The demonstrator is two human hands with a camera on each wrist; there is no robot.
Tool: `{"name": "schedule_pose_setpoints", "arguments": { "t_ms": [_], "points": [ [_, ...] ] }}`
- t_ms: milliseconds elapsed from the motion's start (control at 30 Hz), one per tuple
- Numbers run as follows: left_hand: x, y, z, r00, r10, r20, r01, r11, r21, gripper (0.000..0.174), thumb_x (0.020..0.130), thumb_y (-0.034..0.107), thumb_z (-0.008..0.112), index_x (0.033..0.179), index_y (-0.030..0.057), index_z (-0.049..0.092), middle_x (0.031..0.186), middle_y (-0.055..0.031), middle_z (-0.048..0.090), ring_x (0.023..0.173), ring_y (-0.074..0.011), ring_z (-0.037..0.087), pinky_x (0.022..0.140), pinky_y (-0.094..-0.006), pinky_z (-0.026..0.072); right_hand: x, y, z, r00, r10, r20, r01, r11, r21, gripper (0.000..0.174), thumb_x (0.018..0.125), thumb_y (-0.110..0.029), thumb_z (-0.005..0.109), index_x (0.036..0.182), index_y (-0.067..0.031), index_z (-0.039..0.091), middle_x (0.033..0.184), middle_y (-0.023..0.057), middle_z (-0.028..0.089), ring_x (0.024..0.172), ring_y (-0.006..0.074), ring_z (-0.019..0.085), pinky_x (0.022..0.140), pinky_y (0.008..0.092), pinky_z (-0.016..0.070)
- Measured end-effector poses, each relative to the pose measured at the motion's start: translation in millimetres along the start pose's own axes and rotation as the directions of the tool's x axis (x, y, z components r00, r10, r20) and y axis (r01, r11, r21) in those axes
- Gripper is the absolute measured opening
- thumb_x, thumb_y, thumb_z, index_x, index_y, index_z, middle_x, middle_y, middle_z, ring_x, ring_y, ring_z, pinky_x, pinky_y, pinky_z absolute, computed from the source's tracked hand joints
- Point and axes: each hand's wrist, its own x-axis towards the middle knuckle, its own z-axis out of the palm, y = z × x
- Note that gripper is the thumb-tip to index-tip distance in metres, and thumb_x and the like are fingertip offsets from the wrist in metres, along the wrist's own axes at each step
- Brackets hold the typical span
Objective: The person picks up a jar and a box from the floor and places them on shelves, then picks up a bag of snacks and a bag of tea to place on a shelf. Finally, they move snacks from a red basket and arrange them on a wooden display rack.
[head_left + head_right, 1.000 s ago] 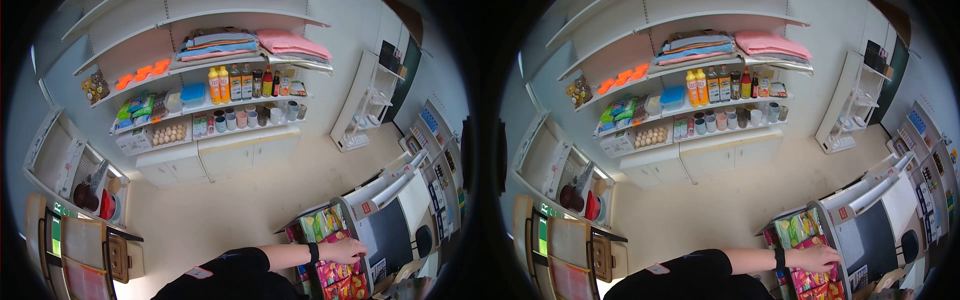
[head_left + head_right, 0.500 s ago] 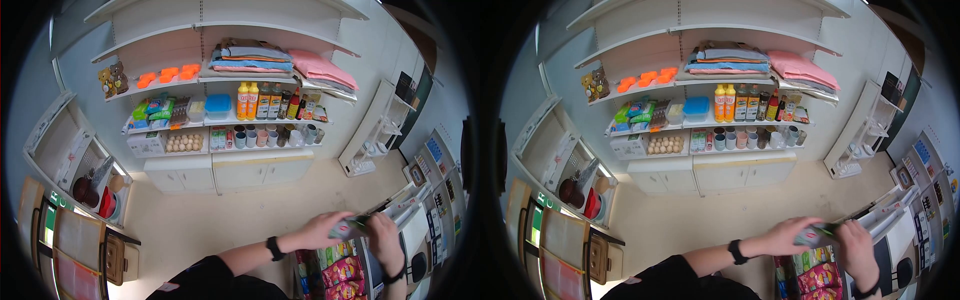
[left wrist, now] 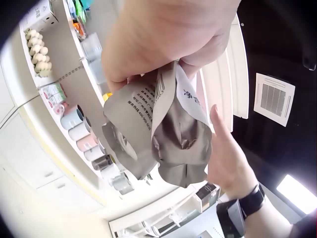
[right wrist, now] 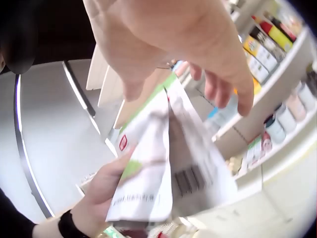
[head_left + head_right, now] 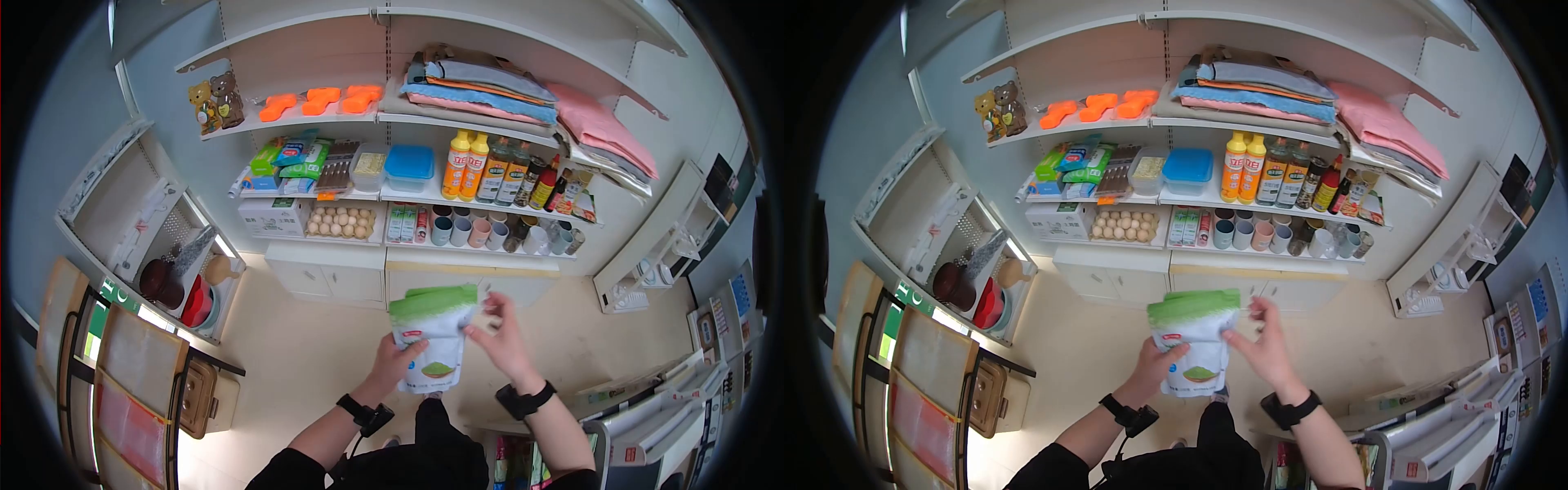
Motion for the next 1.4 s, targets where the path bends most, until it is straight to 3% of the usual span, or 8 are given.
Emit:
{"name": "schedule_pose_setpoints", "arguments": {
  "t_ms": [133, 267, 500, 767, 900, 1067, 1233, 1400],
  "points": [
    [46.2, 23.8, 1.4, 0.991, -0.067, -0.114, 0.059, 0.996, -0.069, 0.028, 0.085, 0.012, 0.071, 0.110, 0.0022, 0.062, 0.103, -0.0068, 0.068, 0.092, -0.0148, 0.063, 0.083, -0.0309, 0.0501, 23.0, 24.6, 48.2, 0.937, 0.071, 0.342, -0.242, 0.838, 0.489, 0.069, 0.082, -0.007, 0.074, 0.136, -0.0034, 0.033, 0.125, 0.0090, 0.052, 0.115, 0.0201, 0.051, 0.099, 0.0360, 0.0435],
    [114.9, 28.3, 13.3, 0.988, -0.090, -0.124, 0.094, 0.995, 0.026, 0.037, 0.085, 0.017, 0.073, 0.116, 0.0028, 0.060, 0.109, -0.0064, 0.066, 0.096, -0.0151, 0.062, 0.084, -0.0308, 0.0494, 78.3, 48.1, 42.9, 0.924, 0.107, 0.367, -0.331, 0.705, 0.627, 0.063, 0.084, -0.002, 0.070, 0.135, -0.0010, 0.034, 0.129, 0.0120, 0.051, 0.119, 0.0211, 0.051, 0.098, 0.0338, 0.0455],
    [205.7, 33.7, 14.9, 0.933, -0.319, -0.167, 0.253, 0.911, -0.325, 0.035, 0.090, 0.020, 0.069, 0.116, 0.0000, 0.060, 0.109, -0.0087, 0.066, 0.095, -0.0155, 0.064, 0.080, -0.0290, 0.0514, 167.7, 96.2, 37.2, 0.865, 0.140, 0.482, -0.393, 0.786, 0.477, 0.063, 0.084, -0.014, 0.074, 0.132, 0.0006, 0.036, 0.126, 0.0136, 0.055, 0.116, 0.0229, 0.054, 0.097, 0.0359, 0.0456],
    [281.9, 70.4, -60.1, 0.927, -0.141, -0.348, 0.010, 0.936, -0.351, 0.031, 0.089, 0.017, 0.069, 0.113, -0.0002, 0.060, 0.105, -0.0097, 0.067, 0.090, -0.0173, 0.065, 0.076, -0.0305, 0.0529, 287.0, 59.6, 89.1, 0.716, 0.125, 0.687, -0.604, 0.605, 0.519, 0.050, 0.086, -0.006, 0.070, 0.129, 0.0015, 0.045, 0.117, 0.0124, 0.062, 0.101, 0.0196, 0.064, 0.081, 0.0333, 0.0584],
    [345.8, 116.9, -122.2, 0.978, 0.043, -0.203, -0.068, 0.991, -0.118, 0.054, 0.086, 0.016, 0.070, 0.132, 0.0083, 0.042, 0.118, -0.0086, 0.060, 0.108, -0.0196, 0.058, 0.083, -0.0385, 0.0513, 377.9, 35.9, 131.2, 0.815, 0.180, 0.550, -0.524, 0.635, 0.568, 0.037, 0.087, -0.010, 0.068, 0.120, 0.0016, 0.057, 0.113, 0.0088, 0.066, 0.097, 0.0181, 0.065, 0.083, 0.0315, 0.0536],
    [390.2, 168.5, -184.4, 0.964, -0.267, -0.007, 0.264, 0.956, -0.128, 0.056, 0.085, 0.022, 0.071, 0.130, 0.0098, 0.041, 0.115, -0.0078, 0.059, 0.106, -0.0231, 0.060, 0.079, -0.0417, 0.0545, 454.9, 8.3, 167.9, 0.829, 0.261, 0.495, -0.546, 0.569, 0.615, 0.033, 0.091, -0.019, 0.065, 0.117, 0.0006, 0.058, 0.107, 0.0089, 0.067, 0.089, 0.0191, 0.067, 0.077, 0.0336, 0.0559],
    [411.6, 174.6, -215.5, 0.980, -0.183, -0.075, 0.174, 0.978, -0.115, 0.058, 0.084, 0.020, 0.072, 0.131, 0.0108, 0.039, 0.118, -0.0082, 0.058, 0.107, -0.0220, 0.058, 0.082, -0.0446, 0.0514, 470.5, -20.4, 184.6, 0.776, 0.454, 0.439, -0.611, 0.715, 0.341, 0.051, 0.090, -0.033, 0.067, 0.124, -0.0017, 0.048, 0.106, 0.0062, 0.064, 0.088, 0.0144, 0.066, 0.069, 0.0337, 0.0573],
    [423.2, 166.6, -252.6, 0.987, -0.156, -0.021, 0.154, 0.985, -0.080, 0.060, 0.086, 0.025, 0.070, 0.134, 0.0126, 0.036, 0.125, -0.0074, 0.054, 0.108, -0.0221, 0.057, 0.086, -0.0453, 0.0488, 472.9, -9.1, 221.7, 0.848, 0.363, 0.387, -0.527, 0.657, 0.539, 0.043, 0.090, -0.020, 0.067, 0.120, 0.0001, 0.043, 0.106, 0.0094, 0.062, 0.090, 0.0157, 0.066, 0.067, 0.0300, 0.0578]
  ]
}}
